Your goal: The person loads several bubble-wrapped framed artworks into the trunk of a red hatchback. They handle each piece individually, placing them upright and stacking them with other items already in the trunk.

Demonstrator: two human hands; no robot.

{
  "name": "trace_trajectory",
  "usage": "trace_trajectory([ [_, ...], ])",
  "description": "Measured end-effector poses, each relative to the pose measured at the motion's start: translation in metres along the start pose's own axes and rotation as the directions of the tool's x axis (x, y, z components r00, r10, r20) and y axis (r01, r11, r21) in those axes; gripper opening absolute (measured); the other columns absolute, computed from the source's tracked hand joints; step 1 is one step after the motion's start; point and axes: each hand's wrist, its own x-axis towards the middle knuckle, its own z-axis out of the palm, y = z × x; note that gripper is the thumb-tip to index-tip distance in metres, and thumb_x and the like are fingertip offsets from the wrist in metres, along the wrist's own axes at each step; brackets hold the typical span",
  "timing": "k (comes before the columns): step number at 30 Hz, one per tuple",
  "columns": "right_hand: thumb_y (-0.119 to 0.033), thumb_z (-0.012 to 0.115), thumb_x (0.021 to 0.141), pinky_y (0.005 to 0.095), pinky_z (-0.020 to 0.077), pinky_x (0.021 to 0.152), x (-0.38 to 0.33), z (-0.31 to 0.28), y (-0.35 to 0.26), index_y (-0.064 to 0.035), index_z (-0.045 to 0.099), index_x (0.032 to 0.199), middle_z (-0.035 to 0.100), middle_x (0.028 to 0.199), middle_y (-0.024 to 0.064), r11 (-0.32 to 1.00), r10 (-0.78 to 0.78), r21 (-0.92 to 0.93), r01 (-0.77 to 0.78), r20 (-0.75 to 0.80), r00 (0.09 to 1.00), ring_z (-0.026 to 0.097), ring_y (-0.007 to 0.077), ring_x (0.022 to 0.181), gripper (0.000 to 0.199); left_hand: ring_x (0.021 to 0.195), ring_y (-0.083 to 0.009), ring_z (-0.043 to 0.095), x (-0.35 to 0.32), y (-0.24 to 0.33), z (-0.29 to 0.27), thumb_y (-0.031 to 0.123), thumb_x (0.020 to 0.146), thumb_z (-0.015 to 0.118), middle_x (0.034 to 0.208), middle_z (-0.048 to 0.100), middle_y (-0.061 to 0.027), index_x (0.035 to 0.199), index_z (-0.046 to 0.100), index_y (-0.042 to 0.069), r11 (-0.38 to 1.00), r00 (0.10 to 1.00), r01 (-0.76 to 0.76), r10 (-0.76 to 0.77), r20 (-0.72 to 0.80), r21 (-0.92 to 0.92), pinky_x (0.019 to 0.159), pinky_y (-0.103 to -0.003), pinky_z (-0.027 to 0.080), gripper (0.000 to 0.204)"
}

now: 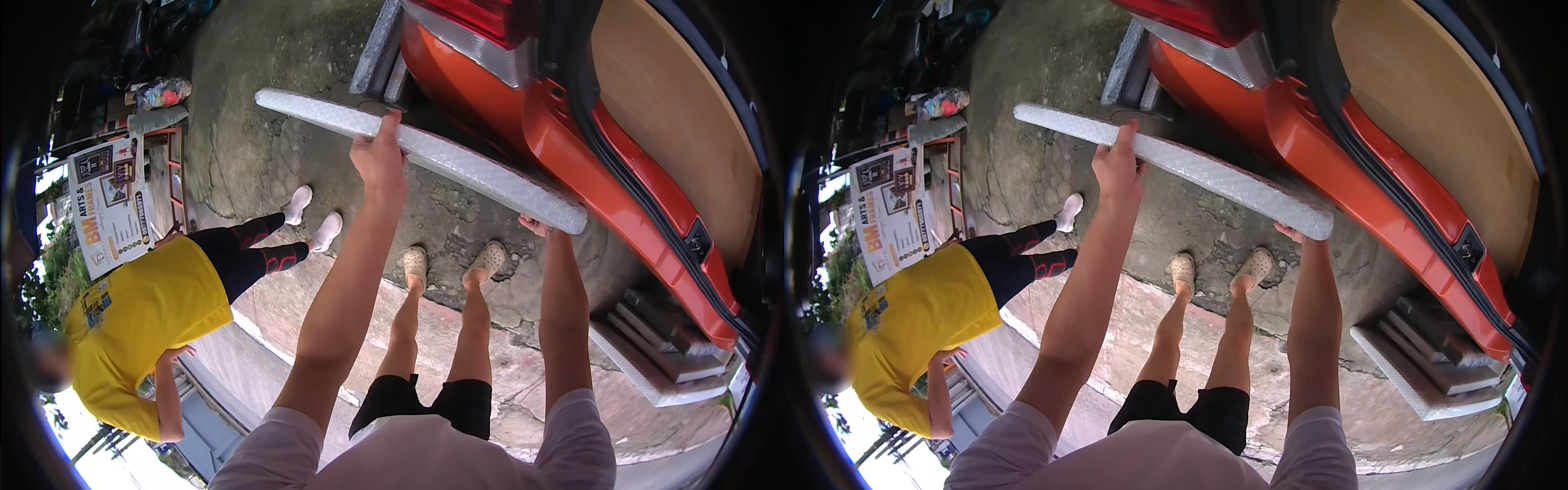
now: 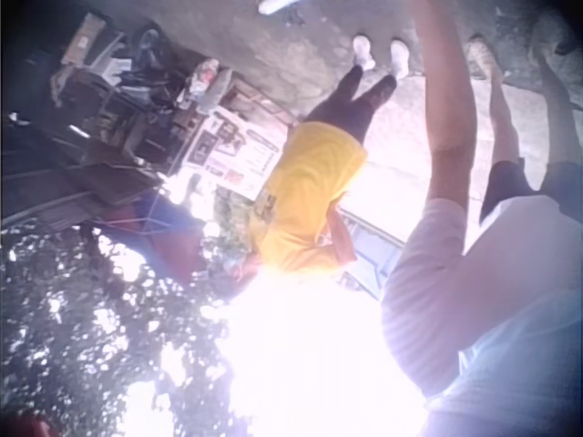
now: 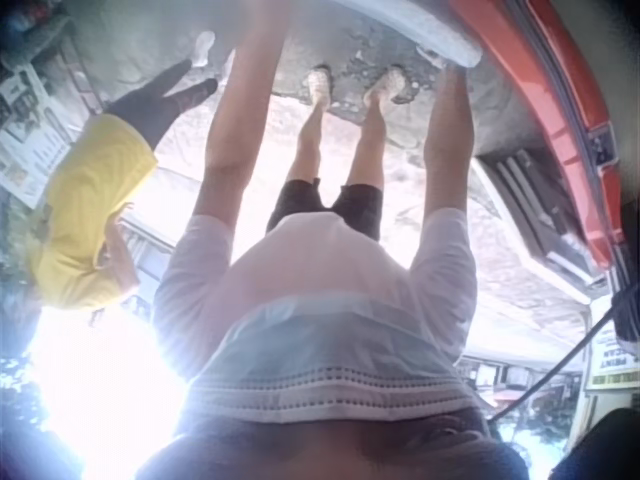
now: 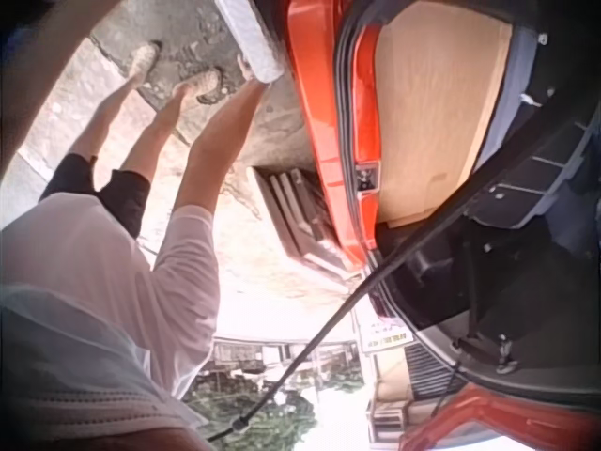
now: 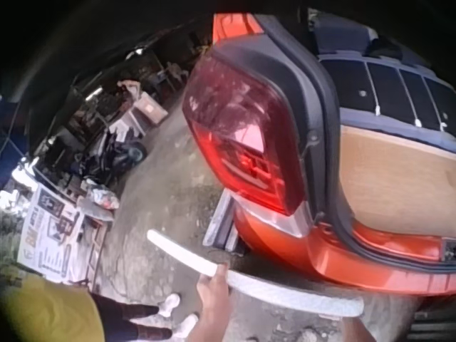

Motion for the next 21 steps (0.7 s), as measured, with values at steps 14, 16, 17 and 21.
trace_trajectory([
  [14,-0.042,0.055,0.094,0.0479,0.0561,0.085,-0.004,0.036,-0.011,-0.0053,0.062,0.102,0.068,0.083,0.0122,0.995,-0.089,-0.052,0.088,-0.016,0.996,0.065,0.0236,0.069,0.039,0.061,-0.0201,0.057,0.022,0.018,0.036,0.037,0.074,0.081,0.082,0.054,-0.0070,0.100,0.050,0.002,0.989,0.994,0.091,-0.098,0.051,0.114,0.054,-0.037,0.050,0.053],
  [16,-0.044,0.054,0.095,0.0496,0.0564,0.084,-0.018,0.042,-0.007,-0.0047,0.060,0.107,0.068,0.082,0.0125,0.981,-0.150,-0.127,0.144,-0.037,0.988,0.066,0.0243,0.071,0.041,0.063,-0.0222,0.058,0.022,0.021,0.039,0.038,0.074,0.081,0.087,0.056,-0.0090,0.103,0.050,0.001,0.986,0.992,0.106,-0.114,0.052,0.132,0.056,-0.040,0.052,0.057],
  [17,-0.043,0.052,0.096,0.0489,0.0570,0.083,-0.027,0.044,-0.004,-0.0039,0.058,0.113,0.068,0.085,0.0133,0.974,-0.164,-0.164,0.157,-0.032,0.986,0.067,0.0247,0.072,0.043,0.064,-0.0233,0.059,0.021,0.022,0.040,0.039,0.074,0.080,0.089,0.056,-0.0100,0.105,0.051,0.000,0.982,0.990,0.125,-0.133,0.049,0.141,0.058,-0.041,0.052,0.058],
  [21,-0.039,0.048,0.099,0.0448,0.0593,0.077,-0.066,0.041,0.019,-0.0019,0.046,0.133,0.067,0.097,0.0164,0.914,-0.269,-0.358,0.192,-0.178,0.947,0.068,0.0254,0.075,0.051,0.067,-0.0267,0.061,0.017,0.025,0.044,0.042,0.074,0.079,0.095,0.059,-0.0129,0.110,0.052,-0.001,0.977,0.990,0.134,-0.140,0.027,0.166,0.060,-0.044,0.054,0.062],
])
